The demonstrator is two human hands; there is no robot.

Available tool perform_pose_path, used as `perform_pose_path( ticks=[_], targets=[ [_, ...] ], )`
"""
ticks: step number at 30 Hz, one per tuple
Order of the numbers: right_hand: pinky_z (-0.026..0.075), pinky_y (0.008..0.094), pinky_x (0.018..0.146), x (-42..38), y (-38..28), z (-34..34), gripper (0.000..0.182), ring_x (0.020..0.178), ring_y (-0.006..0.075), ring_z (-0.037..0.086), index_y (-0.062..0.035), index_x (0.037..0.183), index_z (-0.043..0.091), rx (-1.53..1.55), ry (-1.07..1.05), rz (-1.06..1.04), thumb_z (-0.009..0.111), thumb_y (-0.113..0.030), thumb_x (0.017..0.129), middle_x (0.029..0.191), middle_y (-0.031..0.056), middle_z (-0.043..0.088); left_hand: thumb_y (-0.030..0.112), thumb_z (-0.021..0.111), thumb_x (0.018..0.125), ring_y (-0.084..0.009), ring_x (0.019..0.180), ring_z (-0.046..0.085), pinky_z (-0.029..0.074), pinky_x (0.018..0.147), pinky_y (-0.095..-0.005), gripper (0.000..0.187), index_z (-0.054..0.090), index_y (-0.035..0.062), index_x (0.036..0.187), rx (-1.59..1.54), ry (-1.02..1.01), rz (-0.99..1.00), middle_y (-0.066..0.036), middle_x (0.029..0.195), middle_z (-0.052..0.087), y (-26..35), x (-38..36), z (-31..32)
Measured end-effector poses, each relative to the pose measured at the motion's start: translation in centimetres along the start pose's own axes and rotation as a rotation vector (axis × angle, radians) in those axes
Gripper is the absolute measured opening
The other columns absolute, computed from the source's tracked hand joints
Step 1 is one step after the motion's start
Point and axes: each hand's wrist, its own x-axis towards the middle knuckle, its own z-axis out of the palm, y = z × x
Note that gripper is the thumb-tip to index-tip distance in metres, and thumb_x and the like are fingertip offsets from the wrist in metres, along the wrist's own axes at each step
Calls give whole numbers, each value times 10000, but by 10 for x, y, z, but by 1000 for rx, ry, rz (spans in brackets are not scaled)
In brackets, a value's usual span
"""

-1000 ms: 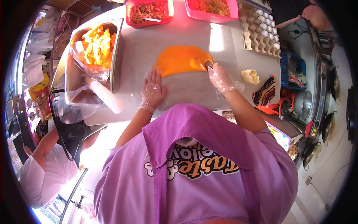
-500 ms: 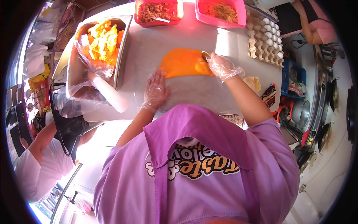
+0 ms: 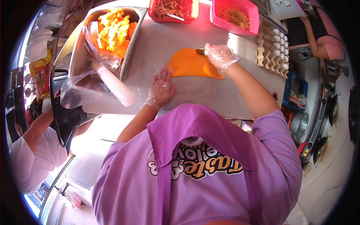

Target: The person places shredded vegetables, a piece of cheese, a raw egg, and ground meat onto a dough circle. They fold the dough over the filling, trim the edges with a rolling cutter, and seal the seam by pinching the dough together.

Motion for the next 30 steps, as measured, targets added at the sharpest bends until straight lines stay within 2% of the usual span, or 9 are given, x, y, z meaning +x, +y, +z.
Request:
perform_pose_path(
  ticks=[7, 10, 12, 13, 15, 19, 24, 27, 30],
  targets=[
    [491, 433, 782, 25, -19, 1, 240, 887, 354, 620, -85, 1010, 544, 13, -35, -17, 398, -222, 877, 904, 167, 649, 338, 510, 882, -275, 1398, 181, 145, 1130, -443, 625, 301, 53, 1397, -15, 14, 14, -127, 1505, 213, -3, -1, 1],
    [501, 418, 775, 25, -32, -11, 214, 901, 322, 632, -102, 1028, 544, -112, -39, -115, 491, -187, 840, 919, 144, 652, 302, 535, 869, -314, 1375, 230, 177, 1115, -446, 627, 308, 27, 1385, -16, 55, 45, -166, 1482, 252, -5, 0, 5],
    [511, 390, 725, 24, -37, -13, 248, 911, 272, 647, -137, 1026, 553, -262, 23, -285, 579, -112, 781, 948, 95, 658, 333, 518, 876, -293, 1387, 204, 156, 1125, -445, 627, 305, 47, 1392, -16, 31, 22, -144, 1495, 228, -6, -1, 5],
    [511, 390, 725, 25, -39, -13, 248, 911, 272, 647, -137, 1026, 553, -264, 23, -289, 579, -112, 781, 948, 95, 658, 364, 500, 883, -272, 1399, 178, 135, 1135, -443, 628, 302, 67, 1399, -15, 5, 6, -122, 1508, 204, -5, -1, 4],
    [486, 411, 725, 27, -43, -14, 160, 825, 281, 640, -154, 937, 592, -269, 98, -362, 469, -139, 837, 893, 69, 650, 363, 502, 882, -274, 1399, 178, 135, 1135, -445, 627, 301, 68, 1398, -21, 5, -4, -123, 1508, 205, -4, -1, 5],
    [480, 402, 691, 39, -44, -10, 170, 824, 237, 647, -176, 940, 607, -391, 152, -472, 486, -144, 825, 871, 27, 652, 361, 502, 881, -282, 1397, 179, 142, 1133, -451, 627, 298, 69, 1397, -26, 6, -7, -127, 1507, 205, -4, -2, 5],
    [425, 379, 794, 44, -52, -2, 177, 810, 155, 626, -227, 896, 652, -393, 205, -580, 520, -172, 793, 777, -24, 627, 314, 532, 869, -301, 1393, 186, 154, 1129, -445, 650, 279, 43, 1403, -40, 7, 2, -145, 1503, 205, -3, -2, 0],
    [412, 365, 800, 42, -62, -10, 152, 876, 167, 637, -234, 888, 649, -507, 130, -650, 526, -177, 819, 830, -42, 653, 299, 542, 863, -312, 1389, 189, 154, 1128, -451, 688, 230, 34, 1416, -87, 21, -18, -159, 1497, 210, -3, -3, 0],
    [401, 365, 809, 42, -65, -7, 145, 872, 160, 635, -242, 886, 647, -500, 178, -761, 533, -184, 816, 823, -52, 651, 267, 548, 851, -325, 1370, 226, 162, 1126, -454, 714, 187, 19, 1415, -174, 59, -28, -180, 1471, 248, -5, -2, -1]
  ],
)
